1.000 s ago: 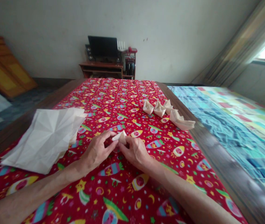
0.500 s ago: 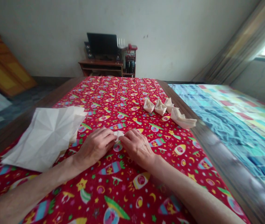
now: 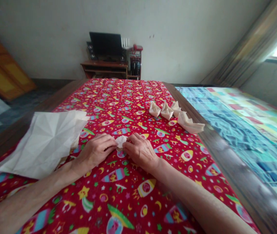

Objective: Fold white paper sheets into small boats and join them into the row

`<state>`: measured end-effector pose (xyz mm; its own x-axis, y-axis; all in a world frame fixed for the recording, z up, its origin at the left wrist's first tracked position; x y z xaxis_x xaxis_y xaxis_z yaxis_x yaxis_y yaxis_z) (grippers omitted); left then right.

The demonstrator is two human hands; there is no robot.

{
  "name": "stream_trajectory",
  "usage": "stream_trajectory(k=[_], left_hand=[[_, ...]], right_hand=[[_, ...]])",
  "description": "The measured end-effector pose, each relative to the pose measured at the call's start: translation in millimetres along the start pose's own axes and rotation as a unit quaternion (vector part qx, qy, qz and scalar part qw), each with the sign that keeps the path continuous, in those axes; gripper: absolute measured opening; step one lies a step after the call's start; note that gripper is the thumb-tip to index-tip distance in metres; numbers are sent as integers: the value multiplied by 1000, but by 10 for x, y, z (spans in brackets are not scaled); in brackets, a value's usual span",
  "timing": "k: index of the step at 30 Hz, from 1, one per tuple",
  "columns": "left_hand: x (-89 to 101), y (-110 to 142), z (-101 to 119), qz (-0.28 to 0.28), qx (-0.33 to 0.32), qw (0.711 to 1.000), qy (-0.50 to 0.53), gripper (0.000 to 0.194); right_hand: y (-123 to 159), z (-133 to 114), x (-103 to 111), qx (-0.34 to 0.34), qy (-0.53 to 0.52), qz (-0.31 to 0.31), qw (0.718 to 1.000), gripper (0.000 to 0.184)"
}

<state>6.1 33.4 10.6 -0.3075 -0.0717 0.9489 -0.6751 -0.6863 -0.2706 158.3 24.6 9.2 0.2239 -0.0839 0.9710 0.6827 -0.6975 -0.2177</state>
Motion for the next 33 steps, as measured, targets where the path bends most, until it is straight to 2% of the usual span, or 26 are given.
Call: stream_trajectory(k=[5, 9, 13, 18, 25, 29, 33], left_hand=[[14, -5, 69, 10, -29, 998, -54, 18], [8, -19, 118, -6, -42, 997, -66, 22], [-11, -26, 75, -17, -31, 999, -39, 21], [-50, -32, -79, -10, 23, 999, 44, 9], [-124, -60, -185, -20, 109, 992, 57, 16], [-139, -94, -189, -45, 121, 992, 5, 19], [-121, -93, -211, -60, 105, 992, 40, 14]], right_hand=[[-40, -33, -62, 35, -4, 10, 999, 20], [-83, -47, -79, 38, -18, 3, 999, 23], [-85, 18, -71, 1, -64, 10, 998, 22], [-46, 96, -53, -50, -117, 8, 992, 14], [-74, 80, -77, -106, 3, -13, 994, 25], [-110, 79, -127, -113, 59, -33, 991, 25], [-131, 80, -137, -113, 78, -39, 990, 25]])
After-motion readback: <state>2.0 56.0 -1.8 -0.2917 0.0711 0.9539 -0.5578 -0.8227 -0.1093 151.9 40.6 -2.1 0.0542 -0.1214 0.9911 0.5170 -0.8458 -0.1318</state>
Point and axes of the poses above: each hand's wrist, its own y-axis away from the middle knuckle, its own x-axis out of the back of the hand, z = x × y, the point moved 5 cm from there along -y, towards the middle knuckle, and after that the axes turned 12 degrees about -z, right-handed, at the moved point
